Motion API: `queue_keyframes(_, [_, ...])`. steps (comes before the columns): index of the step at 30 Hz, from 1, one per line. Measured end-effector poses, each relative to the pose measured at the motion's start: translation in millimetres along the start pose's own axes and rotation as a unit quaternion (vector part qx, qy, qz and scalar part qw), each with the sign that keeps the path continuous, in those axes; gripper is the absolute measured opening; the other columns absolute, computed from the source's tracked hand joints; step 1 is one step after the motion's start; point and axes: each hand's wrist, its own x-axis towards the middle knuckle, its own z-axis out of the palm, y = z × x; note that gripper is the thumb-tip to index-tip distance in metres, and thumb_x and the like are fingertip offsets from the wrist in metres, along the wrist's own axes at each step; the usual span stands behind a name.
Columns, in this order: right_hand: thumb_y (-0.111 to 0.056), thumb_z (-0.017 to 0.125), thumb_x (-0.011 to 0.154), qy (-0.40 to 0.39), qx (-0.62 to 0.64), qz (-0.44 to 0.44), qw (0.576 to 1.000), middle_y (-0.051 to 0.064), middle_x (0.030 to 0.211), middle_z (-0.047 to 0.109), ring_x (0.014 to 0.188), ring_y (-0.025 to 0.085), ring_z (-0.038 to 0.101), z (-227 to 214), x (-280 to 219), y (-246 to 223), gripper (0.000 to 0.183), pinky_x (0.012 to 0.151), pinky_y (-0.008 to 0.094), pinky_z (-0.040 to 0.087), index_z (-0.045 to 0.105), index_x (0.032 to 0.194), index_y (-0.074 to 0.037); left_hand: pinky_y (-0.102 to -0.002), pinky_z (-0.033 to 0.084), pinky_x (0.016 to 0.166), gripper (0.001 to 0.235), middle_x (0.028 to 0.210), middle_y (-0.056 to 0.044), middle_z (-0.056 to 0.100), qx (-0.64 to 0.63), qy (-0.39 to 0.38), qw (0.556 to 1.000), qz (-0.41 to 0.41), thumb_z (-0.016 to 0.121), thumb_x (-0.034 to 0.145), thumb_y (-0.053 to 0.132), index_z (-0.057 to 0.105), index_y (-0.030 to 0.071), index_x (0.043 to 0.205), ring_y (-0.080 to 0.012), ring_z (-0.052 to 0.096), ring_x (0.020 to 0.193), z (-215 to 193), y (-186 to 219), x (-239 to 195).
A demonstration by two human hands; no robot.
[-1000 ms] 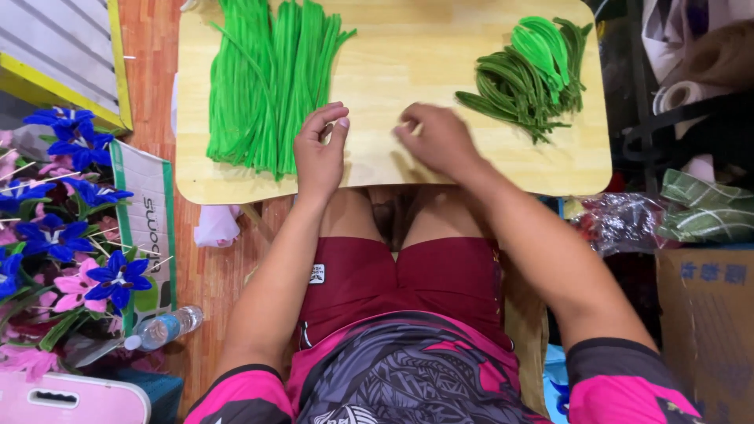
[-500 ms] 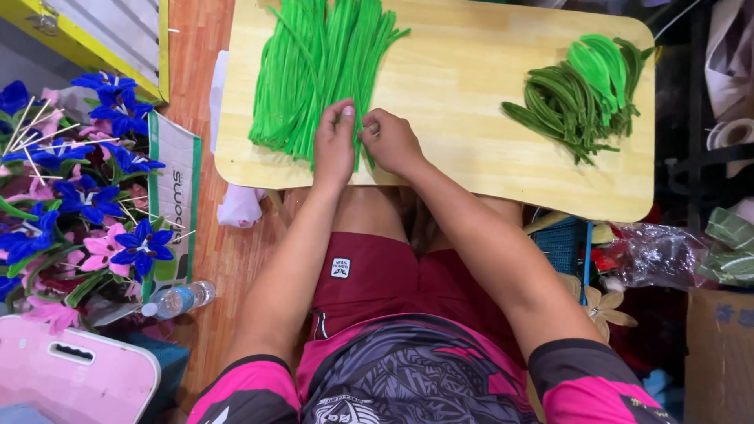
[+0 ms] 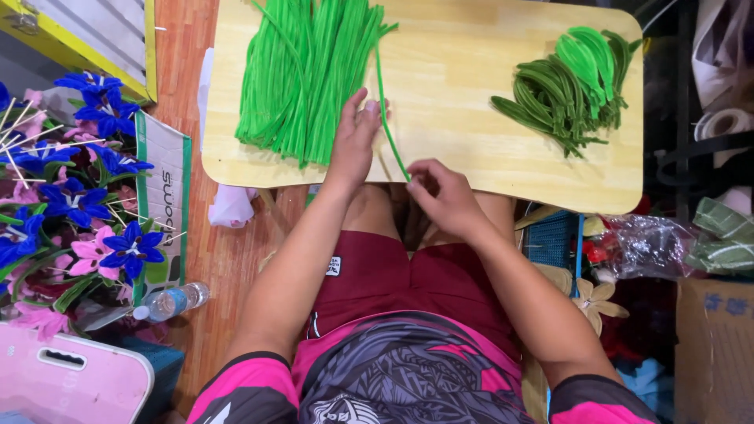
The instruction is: The person repeatedly picks up green pipe cleaners, folds them in half, and twists the ends to form small leaf shapes. They place the finished leaves on a pile on the right side of the table.
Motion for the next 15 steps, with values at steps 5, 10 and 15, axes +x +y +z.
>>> queue_keyframes(5, [-0.015, 0.072, 0.092, -0.028, -0.023, 0.047, 0.998, 0.016, 0.096, 0.078, 0.089, 0.033, 0.075, -27.6, -55.3, -2.6, 0.035, 0.080, 0.046, 0.060, 0.066, 0.126, -0.012, -0.038, 0.048, 0.066, 0.045, 0.117, -0.017, 0.059, -0.139, 0.054, 0.975, -0.166, 0.041, 0.110, 0.039, 0.035, 0.010, 0.145, -0.0272, 0.058, 0.082, 50.1, 58.0, -3.7])
queue_keyframes(10, [-0.014, 0.064, 0.099, -0.056, 0.179, 0.132, 0.973, 0.005, 0.065, 0.066, 0.050, 0.011, 0.055, -54.5, -104.2, 31.7, 0.034, 0.052, 0.025, 0.050, 0.055, 0.131, -0.008, -0.017, 0.022, 0.036, 0.033, 0.068, 0.003, 0.035, -0.114, 0.040, 0.985, -0.126, 0.034, 0.113, 0.028, 0.061, 0.008, 0.108, -0.0046, 0.026, 0.046, 70.1, 55.6, -13.5])
queue_keyframes(15, [0.003, 0.070, 0.089, 0.068, 0.502, -0.019, 0.862, 0.029, 0.092, 0.073, 0.072, 0.025, 0.074, -68.8, -131.1, 36.9, 0.033, 0.072, 0.040, 0.065, 0.059, 0.118, 0.013, -0.016, 0.022, 0.033, 0.037, 0.066, 0.005, 0.038, -0.054, -0.039, 0.989, -0.132, 0.030, 0.114, 0.030, 0.060, 0.010, 0.118, -0.0023, 0.029, 0.044, 90.6, 63.7, -36.4])
